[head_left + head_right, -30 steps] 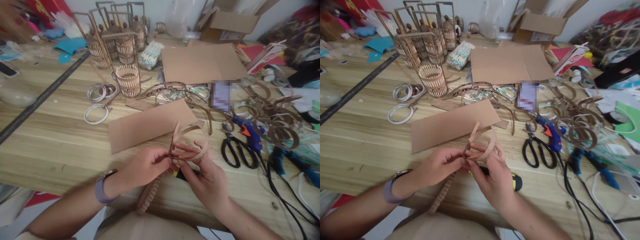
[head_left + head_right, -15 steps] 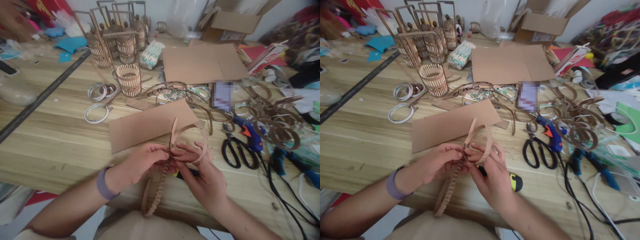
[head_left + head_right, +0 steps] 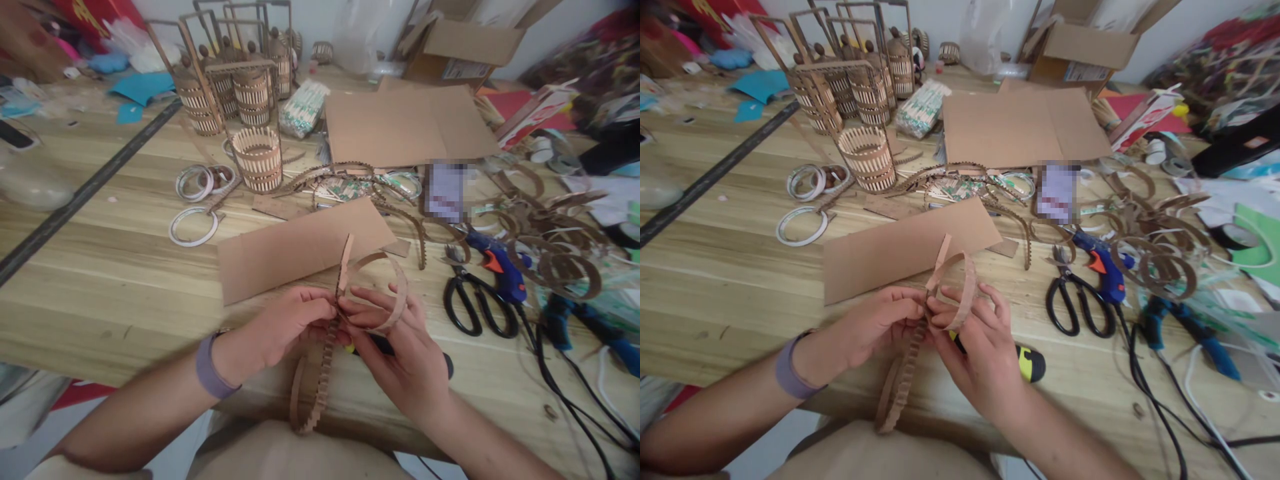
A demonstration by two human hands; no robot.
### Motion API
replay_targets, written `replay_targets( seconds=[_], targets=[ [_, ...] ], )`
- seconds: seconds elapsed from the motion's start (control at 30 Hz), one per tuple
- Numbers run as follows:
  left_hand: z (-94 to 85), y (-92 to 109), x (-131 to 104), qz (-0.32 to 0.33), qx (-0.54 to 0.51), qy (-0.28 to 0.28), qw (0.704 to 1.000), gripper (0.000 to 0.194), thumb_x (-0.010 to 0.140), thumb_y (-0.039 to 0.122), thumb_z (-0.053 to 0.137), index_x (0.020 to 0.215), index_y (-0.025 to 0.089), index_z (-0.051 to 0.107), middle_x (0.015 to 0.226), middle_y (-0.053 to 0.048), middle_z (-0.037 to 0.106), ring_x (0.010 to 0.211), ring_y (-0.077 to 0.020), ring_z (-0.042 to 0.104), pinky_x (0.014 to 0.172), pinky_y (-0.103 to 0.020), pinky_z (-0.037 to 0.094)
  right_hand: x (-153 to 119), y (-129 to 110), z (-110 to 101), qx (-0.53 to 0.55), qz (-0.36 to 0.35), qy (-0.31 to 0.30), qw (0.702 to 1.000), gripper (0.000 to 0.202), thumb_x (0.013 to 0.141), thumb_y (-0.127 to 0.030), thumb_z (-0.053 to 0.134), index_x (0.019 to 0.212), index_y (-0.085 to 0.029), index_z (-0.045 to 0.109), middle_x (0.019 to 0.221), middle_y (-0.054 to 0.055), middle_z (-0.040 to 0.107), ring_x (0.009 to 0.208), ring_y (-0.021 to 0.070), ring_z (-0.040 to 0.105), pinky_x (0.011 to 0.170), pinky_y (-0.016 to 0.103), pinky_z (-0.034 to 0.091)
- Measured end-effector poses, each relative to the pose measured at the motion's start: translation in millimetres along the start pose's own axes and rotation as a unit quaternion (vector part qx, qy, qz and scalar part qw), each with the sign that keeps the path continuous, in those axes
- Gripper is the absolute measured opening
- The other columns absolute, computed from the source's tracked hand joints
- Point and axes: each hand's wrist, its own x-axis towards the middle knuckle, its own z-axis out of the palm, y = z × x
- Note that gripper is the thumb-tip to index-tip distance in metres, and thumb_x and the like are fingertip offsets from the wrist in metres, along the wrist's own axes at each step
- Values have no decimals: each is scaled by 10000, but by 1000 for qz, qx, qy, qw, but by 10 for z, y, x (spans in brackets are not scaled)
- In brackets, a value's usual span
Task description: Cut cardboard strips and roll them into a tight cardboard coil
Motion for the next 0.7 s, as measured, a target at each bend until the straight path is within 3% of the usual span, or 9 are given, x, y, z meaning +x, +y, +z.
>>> replay_targets(
  seconds=[0.47,0.7],
  targets=[
    [9,-8,-28,49,162,12,986,196,812,153,549,821,142,745,785,-32,737,776,-162,674,800,-289,526,4,7,-41,22,60,-17,998,119,905,-196,602,980,-279,642,929,-12,792,930,221,750,1011,462,456],
    [-2,-25,-26,59,166,-15,984,171,863,233,573,866,149,721,789,-30,724,770,-162,674,785,-285,527,10,10,-39,3,47,-6,999,137,904,-191,605,999,-280,646,926,-8,791,935,219,747,1000,452,464]
  ],
)
